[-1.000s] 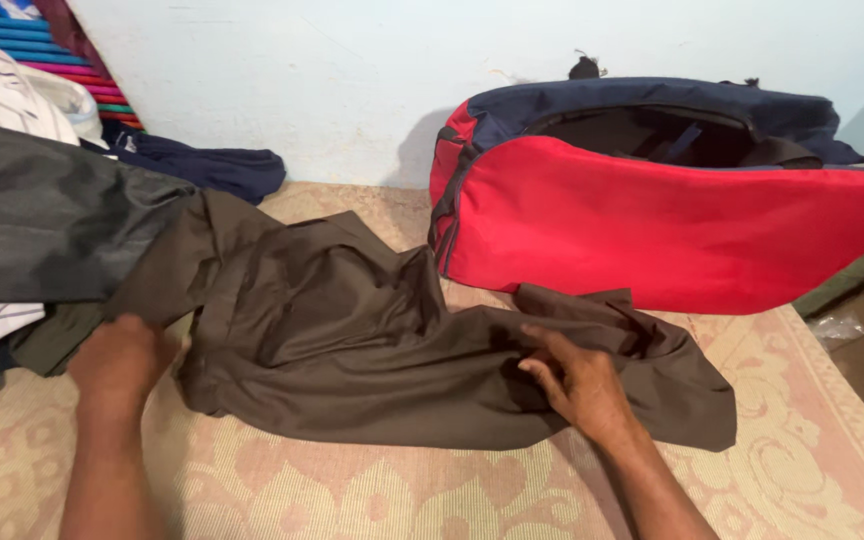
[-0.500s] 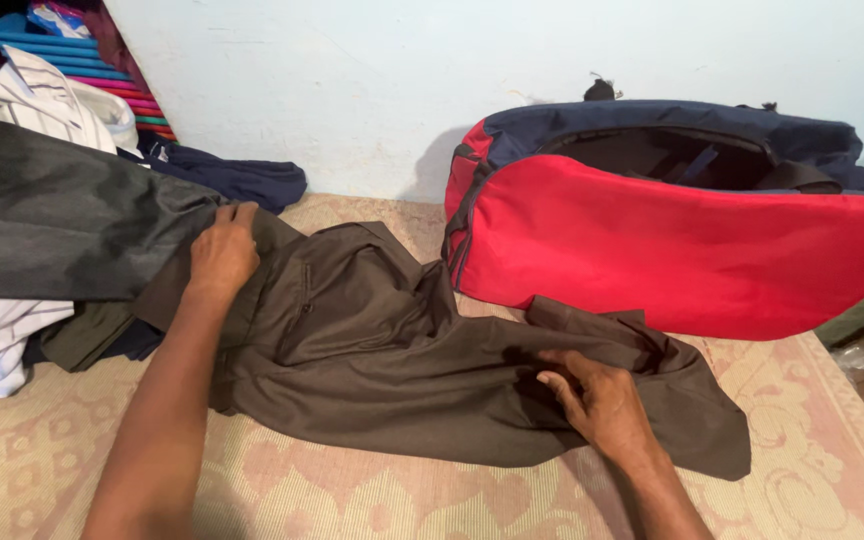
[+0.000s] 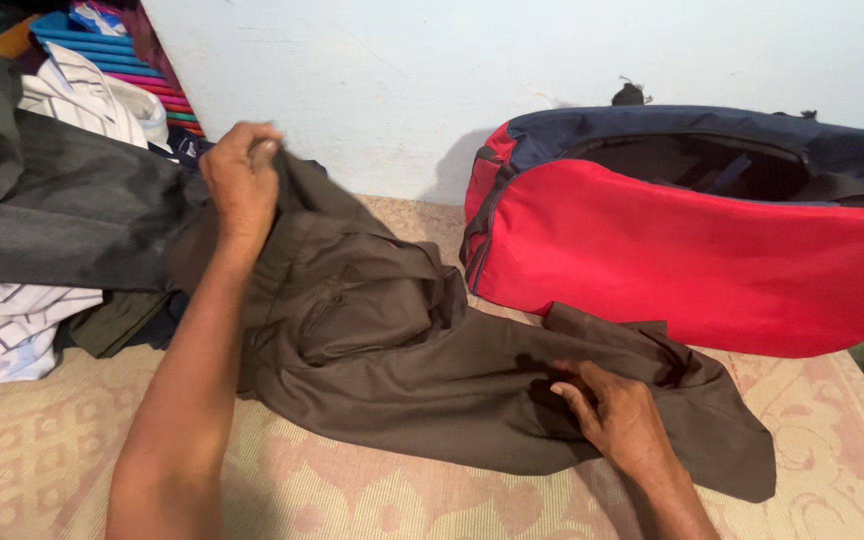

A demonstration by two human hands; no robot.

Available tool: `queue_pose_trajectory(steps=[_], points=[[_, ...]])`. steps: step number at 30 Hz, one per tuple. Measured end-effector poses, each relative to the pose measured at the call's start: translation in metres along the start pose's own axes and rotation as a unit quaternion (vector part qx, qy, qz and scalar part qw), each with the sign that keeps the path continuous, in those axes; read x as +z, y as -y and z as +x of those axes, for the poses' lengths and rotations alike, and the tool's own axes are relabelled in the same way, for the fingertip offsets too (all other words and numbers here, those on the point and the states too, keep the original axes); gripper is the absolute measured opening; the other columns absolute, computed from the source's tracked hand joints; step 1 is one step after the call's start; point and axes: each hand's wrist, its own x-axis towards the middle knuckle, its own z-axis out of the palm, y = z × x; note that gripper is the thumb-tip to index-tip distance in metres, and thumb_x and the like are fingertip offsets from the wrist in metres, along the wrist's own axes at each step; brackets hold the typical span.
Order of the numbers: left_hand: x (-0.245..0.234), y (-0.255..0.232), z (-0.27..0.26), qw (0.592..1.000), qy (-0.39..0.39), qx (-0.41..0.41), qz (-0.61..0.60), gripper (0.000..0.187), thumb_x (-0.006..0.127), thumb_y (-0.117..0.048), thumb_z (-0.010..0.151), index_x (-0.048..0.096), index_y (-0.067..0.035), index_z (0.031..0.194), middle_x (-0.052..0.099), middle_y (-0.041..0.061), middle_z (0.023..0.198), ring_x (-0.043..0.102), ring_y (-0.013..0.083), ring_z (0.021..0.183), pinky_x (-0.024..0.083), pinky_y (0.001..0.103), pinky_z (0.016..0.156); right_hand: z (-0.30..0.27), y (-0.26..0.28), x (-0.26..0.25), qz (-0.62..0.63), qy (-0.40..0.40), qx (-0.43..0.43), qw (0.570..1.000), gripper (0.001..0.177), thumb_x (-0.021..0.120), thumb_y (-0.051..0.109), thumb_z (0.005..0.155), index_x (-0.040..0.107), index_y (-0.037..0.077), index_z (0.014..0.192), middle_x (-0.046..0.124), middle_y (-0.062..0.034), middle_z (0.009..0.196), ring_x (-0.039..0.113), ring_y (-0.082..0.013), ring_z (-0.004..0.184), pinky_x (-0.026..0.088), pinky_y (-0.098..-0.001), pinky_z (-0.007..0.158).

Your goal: The person smooths and aligns the legs of a pair of brown trousers by hand on a patterned surface, then folds them in half.

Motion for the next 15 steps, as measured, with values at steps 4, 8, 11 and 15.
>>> queue_pose_trajectory(steps=[4, 8, 11, 15], points=[[0.007, -0.091, -0.011, 0.898, 0.166, -0.244, -0.326, 0.012, 0.064, 0.002, 0.093, 0.074, 0.000, 0.099, 0.057, -0.001, 0.076, 0.044, 0.0100, 0.065, 0.033, 0.026, 0.060, 0.000, 0.001, 0.001, 0.027, -0.031, -0.037, 0.998, 0.036, 0.076, 0.026, 0.085, 0.071, 0.006, 0.114, 0.076, -0.0138, 0.082, 0.064, -0.0232, 0.051, 0.052, -0.0356, 0.054], [-0.034, -0.114, -0.030, 0.753, 0.421, -0.224, -0.453, 0.023, 0.071, -0.021, 0.088, 0.073, 0.002, 0.094, 0.068, 0.006, 0.078, 0.060, 0.0122, 0.070, 0.045, 0.027, 0.067, 0.001, -0.001, -0.003, 0.027, -0.097, -0.051, 0.994, 0.037, 0.077, 0.022, 0.085, 0.069, 0.004, 0.116, 0.074, -0.0137, 0.104, 0.068, -0.0260, 0.067, 0.053, -0.0365, 0.058], [-0.066, -0.071, -0.024, 0.699, 0.564, -0.326, -0.293, 0.048, 0.072, -0.045, 0.085, 0.077, -0.005, 0.111, 0.063, 0.007, 0.061, 0.058, 0.0167, 0.059, 0.046, 0.032, 0.063, 0.002, -0.008, -0.003, -0.008, -0.126, -0.047, 0.991, 0.040, 0.077, 0.022, 0.085, 0.067, 0.004, 0.119, 0.070, -0.0141, 0.115, 0.068, -0.0310, 0.077, 0.055, -0.0392, 0.067], [-0.070, 0.000, -0.071, 0.630, 0.576, -0.289, 0.433, 0.072, 0.091, -0.051, 0.072, 0.074, -0.011, 0.129, 0.069, 0.012, 0.118, 0.070, 0.0303, 0.113, 0.055, 0.044, 0.094, 0.005, -0.017, 0.000, -0.038, -0.091, -0.022, 0.995, 0.049, 0.077, 0.024, 0.086, 0.062, 0.005, 0.128, 0.065, -0.0155, 0.126, 0.071, -0.0322, 0.087, 0.057, -0.0423, 0.077]])
